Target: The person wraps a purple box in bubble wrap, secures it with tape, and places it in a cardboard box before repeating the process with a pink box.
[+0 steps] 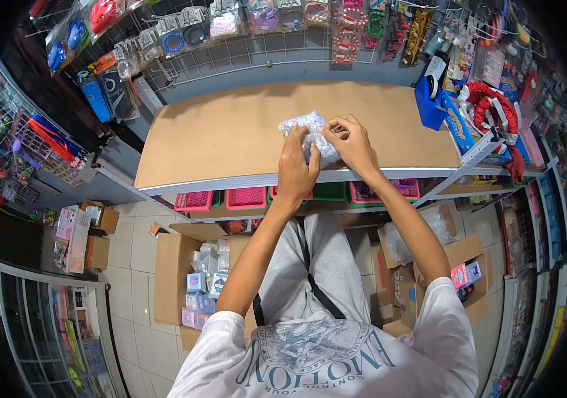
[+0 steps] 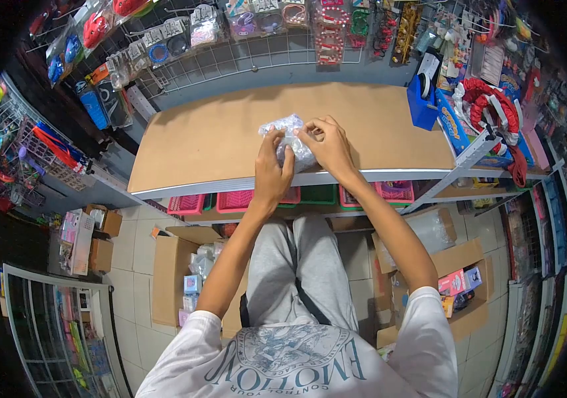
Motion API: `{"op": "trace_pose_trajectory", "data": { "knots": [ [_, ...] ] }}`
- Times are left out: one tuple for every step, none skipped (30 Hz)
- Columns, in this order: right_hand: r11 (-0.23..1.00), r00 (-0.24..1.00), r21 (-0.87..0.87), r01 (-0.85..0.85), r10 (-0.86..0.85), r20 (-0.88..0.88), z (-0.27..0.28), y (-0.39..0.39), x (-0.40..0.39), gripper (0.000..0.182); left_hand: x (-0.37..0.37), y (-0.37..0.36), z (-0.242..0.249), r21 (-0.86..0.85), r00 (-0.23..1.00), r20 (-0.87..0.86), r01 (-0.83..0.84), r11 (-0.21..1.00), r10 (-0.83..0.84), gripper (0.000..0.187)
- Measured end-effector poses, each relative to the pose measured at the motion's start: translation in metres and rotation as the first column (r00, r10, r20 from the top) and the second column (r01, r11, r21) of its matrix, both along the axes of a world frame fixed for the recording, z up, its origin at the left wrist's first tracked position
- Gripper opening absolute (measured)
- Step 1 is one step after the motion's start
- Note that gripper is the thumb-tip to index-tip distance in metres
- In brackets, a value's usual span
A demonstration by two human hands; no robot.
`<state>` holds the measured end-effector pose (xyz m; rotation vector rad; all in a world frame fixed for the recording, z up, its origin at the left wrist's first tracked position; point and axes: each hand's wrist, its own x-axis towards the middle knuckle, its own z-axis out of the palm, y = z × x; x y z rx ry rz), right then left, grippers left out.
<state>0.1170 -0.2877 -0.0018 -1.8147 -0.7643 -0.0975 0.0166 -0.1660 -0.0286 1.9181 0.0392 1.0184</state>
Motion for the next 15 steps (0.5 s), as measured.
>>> {"op": "trace_pose_trajectory", "data": {
  "knots": [
    [1.000, 0.999, -0.020, 0.011, -0.010, 0.048, 0.001, 0.000, 0.000, 0.029, 0.000, 0.002, 0.000, 0.085, 1.000, 0.010, -0.025, 0.996, 0.024, 0.037],
    [0.999, 0.995, -0.041, 0.023, -0.019, 0.095, 0.002, 0.001, 0.000, 0.028, 0.000, 0.004, -0.001, 0.170, 0.999, 0.021, -0.051, 0.984, 0.048, 0.037],
    [0.998, 0.990, -0.060, 0.036, -0.027, 0.142, 0.002, 0.001, 0.000, 0.028, -0.001, 0.004, 0.000, 0.188, 0.999, 0.024, -0.049, 0.981, 0.046, 0.037],
    [1.000, 0.997, -0.027, 0.002, 0.000, 0.081, -0.001, 0.001, 0.004, 0.028, -0.001, 0.004, 0.000, 0.206, 0.999, 0.027, -0.047, 0.977, 0.042, 0.038],
    [1.000, 0.999, 0.009, -0.027, 0.027, 0.020, -0.008, 0.002, 0.011, 0.029, -0.001, 0.004, 0.000, 0.224, 0.999, 0.029, -0.043, 0.974, 0.037, 0.038],
    [0.997, 0.998, 0.048, -0.054, 0.056, -0.040, -0.008, 0.001, 0.013, 0.029, 0.000, 0.005, -0.003, 0.234, 0.999, 0.033, -0.046, 0.971, 0.040, 0.037],
    [0.993, 0.987, 0.087, -0.079, 0.090, -0.132, -0.008, -0.002, 0.016, 0.029, 0.002, 0.006, -0.006, 0.243, 0.998, 0.037, -0.052, 0.969, 0.044, 0.037],
    [0.987, 0.967, 0.128, -0.102, 0.129, -0.221, -0.007, -0.005, 0.020, 0.030, 0.004, 0.007, -0.009, 0.252, 0.998, 0.042, -0.059, 0.966, 0.050, 0.037],
    [0.978, 0.937, 0.170, -0.122, 0.170, -0.306, -0.002, -0.007, 0.020, 0.031, 0.004, 0.007, -0.007, 0.240, 0.998, 0.042, -0.058, 0.969, 0.049, 0.037],
    [0.983, 0.950, 0.140, -0.117, 0.152, -0.272, 0.003, -0.009, 0.020, 0.032, 0.003, 0.006, -0.007, 0.226, 0.998, 0.042, -0.058, 0.972, 0.050, 0.036],
    [0.988, 0.962, 0.107, -0.109, 0.132, -0.239, 0.007, -0.013, 0.019, 0.033, 0.002, 0.005, -0.007, 0.209, 0.998, 0.040, -0.056, 0.976, 0.049, 0.036],
    [0.993, 0.972, 0.073, -0.098, 0.111, -0.206, 0.012, -0.016, 0.018, 0.033, 0.002, 0.003, -0.005, 0.195, 0.998, 0.042, -0.059, 0.979, 0.052, 0.036],
    [0.991, 0.982, 0.060, -0.116, 0.123, -0.143, 0.016, -0.017, 0.016, 0.034, 0.001, 0.002, -0.004, 0.180, 0.998, 0.043, -0.060, 0.982, 0.053, 0.037],
    [0.992, 0.981, -0.013, -0.125, 0.121, -0.149, 0.022, -0.018, 0.015, 0.034, 0.001, 0.001, -0.003, 0.165, 0.998, 0.043, -0.059, 0.985, 0.052, 0.037],
    [0.988, 0.981, -0.085, -0.132, 0.117, -0.156, 0.029, -0.018, 0.013, 0.034, 0.000, 0.000, -0.002, 0.164, 0.998, 0.035, -0.059, 0.985, 0.054, 0.037]
  ]
}}
